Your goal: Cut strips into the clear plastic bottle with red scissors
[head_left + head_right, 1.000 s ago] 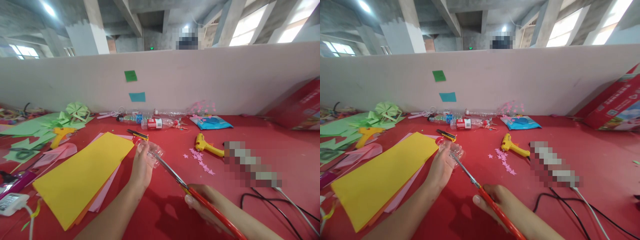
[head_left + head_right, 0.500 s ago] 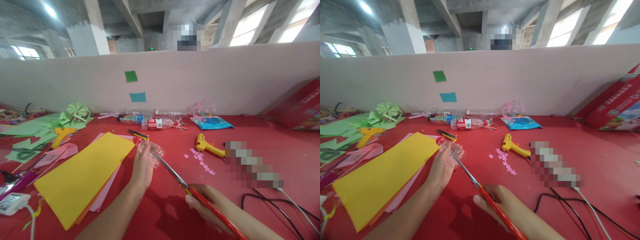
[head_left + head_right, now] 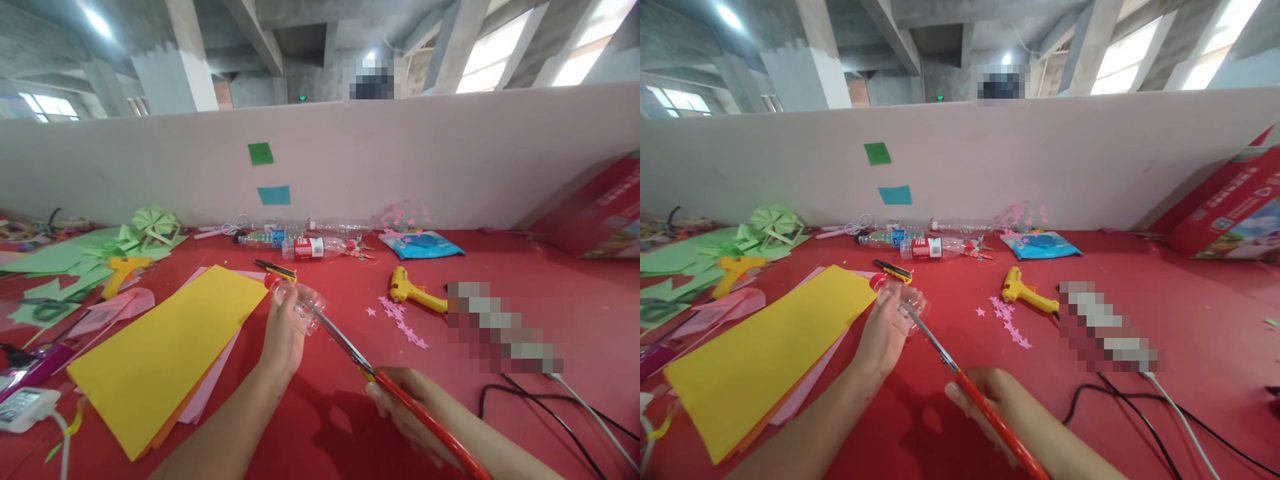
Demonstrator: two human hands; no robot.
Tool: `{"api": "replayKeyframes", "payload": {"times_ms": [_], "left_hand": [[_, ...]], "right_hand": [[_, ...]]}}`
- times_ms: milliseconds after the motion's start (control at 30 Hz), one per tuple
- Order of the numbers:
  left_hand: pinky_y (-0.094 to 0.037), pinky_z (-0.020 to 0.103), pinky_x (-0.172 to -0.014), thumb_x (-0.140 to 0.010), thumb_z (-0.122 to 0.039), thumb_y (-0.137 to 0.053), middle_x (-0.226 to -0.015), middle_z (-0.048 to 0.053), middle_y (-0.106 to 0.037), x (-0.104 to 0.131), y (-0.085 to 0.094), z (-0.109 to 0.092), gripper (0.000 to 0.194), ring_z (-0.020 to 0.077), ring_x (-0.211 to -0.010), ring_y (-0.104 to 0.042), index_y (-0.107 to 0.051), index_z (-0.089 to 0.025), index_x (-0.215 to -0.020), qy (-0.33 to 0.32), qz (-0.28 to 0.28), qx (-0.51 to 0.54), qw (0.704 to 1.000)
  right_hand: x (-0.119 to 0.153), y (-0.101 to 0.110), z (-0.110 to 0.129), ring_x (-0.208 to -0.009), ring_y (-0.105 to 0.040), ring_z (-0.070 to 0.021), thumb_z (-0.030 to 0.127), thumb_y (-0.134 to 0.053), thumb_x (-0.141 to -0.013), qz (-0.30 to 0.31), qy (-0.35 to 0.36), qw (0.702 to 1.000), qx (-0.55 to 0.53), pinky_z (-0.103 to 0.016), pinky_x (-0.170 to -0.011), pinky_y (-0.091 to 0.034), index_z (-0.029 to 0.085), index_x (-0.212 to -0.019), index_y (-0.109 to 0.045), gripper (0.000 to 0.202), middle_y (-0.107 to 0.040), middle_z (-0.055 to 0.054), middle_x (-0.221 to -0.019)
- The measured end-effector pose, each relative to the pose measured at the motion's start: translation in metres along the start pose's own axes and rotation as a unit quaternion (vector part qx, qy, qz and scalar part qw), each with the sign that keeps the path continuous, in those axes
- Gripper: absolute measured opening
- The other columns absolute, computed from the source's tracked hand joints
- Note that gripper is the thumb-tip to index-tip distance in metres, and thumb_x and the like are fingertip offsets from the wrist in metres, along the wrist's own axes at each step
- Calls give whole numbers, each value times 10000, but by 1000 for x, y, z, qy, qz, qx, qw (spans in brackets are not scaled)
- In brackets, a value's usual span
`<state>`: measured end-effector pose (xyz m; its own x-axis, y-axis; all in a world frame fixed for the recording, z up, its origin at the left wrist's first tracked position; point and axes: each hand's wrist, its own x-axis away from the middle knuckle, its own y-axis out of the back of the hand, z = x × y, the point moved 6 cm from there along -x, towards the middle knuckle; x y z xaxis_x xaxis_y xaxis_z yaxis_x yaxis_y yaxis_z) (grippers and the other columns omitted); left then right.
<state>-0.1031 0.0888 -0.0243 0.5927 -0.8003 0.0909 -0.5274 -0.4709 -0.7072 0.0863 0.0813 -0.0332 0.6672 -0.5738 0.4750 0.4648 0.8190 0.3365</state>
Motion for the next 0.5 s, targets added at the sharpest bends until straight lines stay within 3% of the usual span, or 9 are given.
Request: {"api": "replayKeyframes", "payload": {"times_ms": [267,367,500], "left_hand": [[-495,363,-826,-756,-264,-686,-815,-3,-617,-6,3,-1,210,140,-781,-623,-514,-214,-866,-15,20,-11,1000],[-480,337,-842,-756,-281,-686,-831,-3,-615,-8,4,-2,209,138,-811,-618,-517,-221,-864,-28,31,-26,999],[-467,322,-845,-748,-325,-697,-890,0,-609,-8,5,2,260,143,-860,-604,-539,-257,-943,-18,35,-47,998]], "right_hand": [[-6,0,-4,-331,-259,-34,525,-493,-868,-30,7,999,27,-155,-351,-212,208,-619,-361,424,-326,97,-409],[-3,2,-2,-327,-299,-47,589,-459,-866,-18,17,999,33,-167,-344,-235,217,-651,-361,441,-352,93,-422],[1,4,6,-386,-362,-55,660,-408,-862,-20,80,994,73,-175,-365,-252,213,-661,-350,493,-396,69,-495]]}}
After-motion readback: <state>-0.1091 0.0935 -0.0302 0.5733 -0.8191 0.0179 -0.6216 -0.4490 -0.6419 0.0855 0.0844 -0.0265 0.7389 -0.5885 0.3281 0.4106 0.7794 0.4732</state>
